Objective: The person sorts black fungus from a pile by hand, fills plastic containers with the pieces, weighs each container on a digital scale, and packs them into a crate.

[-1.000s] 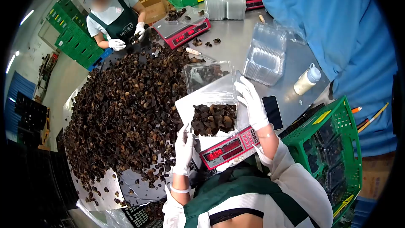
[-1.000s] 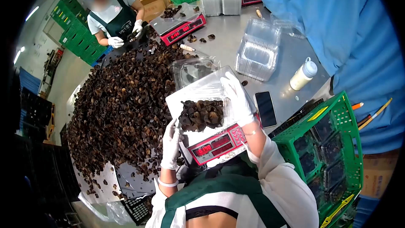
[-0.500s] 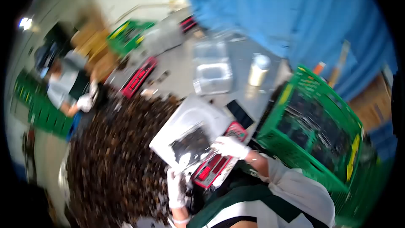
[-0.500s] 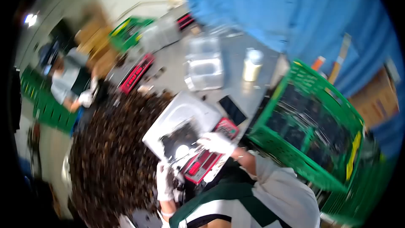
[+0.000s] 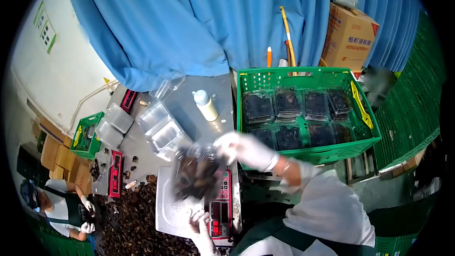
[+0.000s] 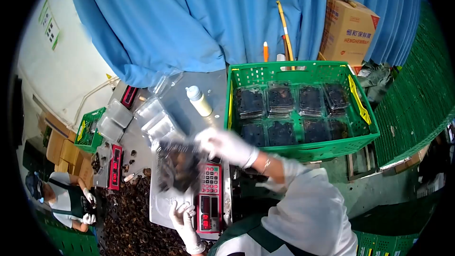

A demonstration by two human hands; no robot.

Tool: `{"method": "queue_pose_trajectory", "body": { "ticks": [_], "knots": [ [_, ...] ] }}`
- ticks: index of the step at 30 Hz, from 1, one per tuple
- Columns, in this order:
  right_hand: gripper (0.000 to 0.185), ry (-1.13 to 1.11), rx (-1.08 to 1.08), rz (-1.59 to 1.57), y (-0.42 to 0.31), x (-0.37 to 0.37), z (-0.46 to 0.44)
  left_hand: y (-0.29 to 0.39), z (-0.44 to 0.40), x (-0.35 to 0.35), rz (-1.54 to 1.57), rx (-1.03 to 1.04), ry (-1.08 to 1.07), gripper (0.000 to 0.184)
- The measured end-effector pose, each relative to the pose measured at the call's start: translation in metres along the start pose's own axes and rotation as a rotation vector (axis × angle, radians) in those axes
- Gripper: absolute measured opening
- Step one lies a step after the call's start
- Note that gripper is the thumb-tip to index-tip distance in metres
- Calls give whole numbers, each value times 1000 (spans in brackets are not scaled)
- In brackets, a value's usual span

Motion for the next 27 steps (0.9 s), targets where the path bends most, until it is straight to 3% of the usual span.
{"method": "queue_pose_trajectory", "body": {
  "ticks": [1,2,3,5,7,11,12,14,15,18,19,20,23,24,26,27],
  "knots": [
    [13,154,-157,224,-37,-27,0,4,2,4,-43,-12,-48,42],
    [15,255,-135,64,-47,-53,-4,9,3,8,-85,-23,-94,43],
    [11,311,-87,167,-51,-88,-8,8,5,8,-82,-40,-101,41],
    [18,463,-315,571,-69,-133,-5,-14,7,-3,26,-58,-121,40],
    [16,532,-112,472,-57,-173,-6,-29,16,-11,90,-159,-18,39],
    [15,350,230,448,13,-234,-16,-40,30,-26,-117,-169,-10,32],
    [22,347,340,622,22,-231,-23,-45,34,-31,-100,-182,-3,31],
    [32,309,-248,1314,25,-210,-47,-52,43,-33,-37,-271,76,29],
    [37,260,-297,1247,8,-180,-64,-50,47,-32,-50,-281,83,29],
    [22,-72,-337,1020,-7,-95,-123,-57,55,-31,-27,-268,136,21],
    [21,-129,-366,979,3,-65,-143,-60,60,-33,-51,-296,103,29],
    [21,-201,-506,990,37,-47,-171,-43,60,-25,-86,-342,123,28],
    [21,-425,-609,958,103,26,-226,-55,78,-23,-204,-211,108,30],
    [24,-450,-598,1095,118,48,-233,-50,84,-22,-224,-216,110,30],
    [29,-477,-835,1146,158,81,-245,-61,107,-19,-215,-243,172,32],
    [28,-578,-803,1217,177,93,-248,-68,121,-20,-244,-257,220,32]
  ]
}}
Point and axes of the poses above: each hand's wrist, its own z-axis away from the middle knuckle, its own x-axis out of the palm, y = z × x, the point moved 2 cm from there along -z, towards the middle knuckle, and after that the axes turned 3 degrees about y, right-handed, at the moved point
